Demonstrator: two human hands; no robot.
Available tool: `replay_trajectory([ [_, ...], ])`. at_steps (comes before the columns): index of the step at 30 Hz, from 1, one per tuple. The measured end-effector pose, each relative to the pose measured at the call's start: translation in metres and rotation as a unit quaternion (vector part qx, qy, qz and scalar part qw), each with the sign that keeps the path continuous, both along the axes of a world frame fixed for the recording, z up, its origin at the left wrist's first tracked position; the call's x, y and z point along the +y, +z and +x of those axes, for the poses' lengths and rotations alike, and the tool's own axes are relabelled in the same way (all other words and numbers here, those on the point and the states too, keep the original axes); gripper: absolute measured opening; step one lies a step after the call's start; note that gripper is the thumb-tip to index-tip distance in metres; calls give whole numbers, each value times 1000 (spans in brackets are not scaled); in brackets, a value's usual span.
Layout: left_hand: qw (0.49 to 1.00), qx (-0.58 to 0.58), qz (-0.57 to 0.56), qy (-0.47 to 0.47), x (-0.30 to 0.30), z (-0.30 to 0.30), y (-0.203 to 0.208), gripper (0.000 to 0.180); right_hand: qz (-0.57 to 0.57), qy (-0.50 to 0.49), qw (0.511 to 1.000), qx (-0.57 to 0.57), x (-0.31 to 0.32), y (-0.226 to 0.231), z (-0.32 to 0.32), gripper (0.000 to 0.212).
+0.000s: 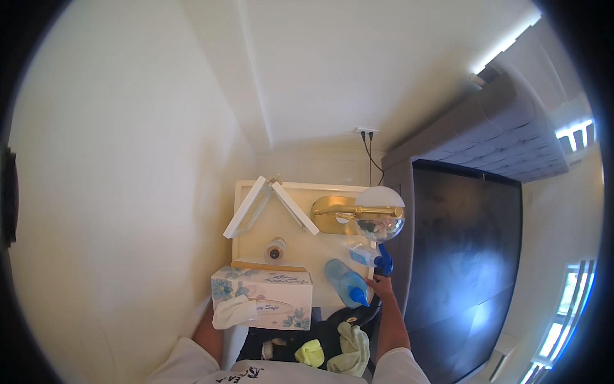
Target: The person assembles a bed frame by removing a large dark panel, placing it aside, and then installing a drawer unit into the footboard. The person also moves a fan and uses a vacuum cleaner during the process.
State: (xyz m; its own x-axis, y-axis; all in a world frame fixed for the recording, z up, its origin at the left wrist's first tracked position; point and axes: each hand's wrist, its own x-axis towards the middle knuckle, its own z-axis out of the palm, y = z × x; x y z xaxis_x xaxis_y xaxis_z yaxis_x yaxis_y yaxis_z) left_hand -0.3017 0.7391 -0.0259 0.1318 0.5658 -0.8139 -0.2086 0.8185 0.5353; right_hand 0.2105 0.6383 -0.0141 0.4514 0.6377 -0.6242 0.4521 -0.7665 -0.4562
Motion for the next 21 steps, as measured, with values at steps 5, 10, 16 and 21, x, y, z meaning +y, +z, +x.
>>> replay_trajectory([
  [5,1000,11,-7,13,-9,-14,-2,73,1,1,1000,20,28,34,-29,30],
  [10,1000,6,-5,-1,-2,2,-4,74,7,39,999,-16,15,32,-18,32],
  [16,1000,5,-3,-7,1,12,-10,76,-60,97,989,-89,13,12,-10,42],
  [21,1000,6,-12,-14,-12,15,-11,77,-56,69,989,-120,4,15,-12,40],
])
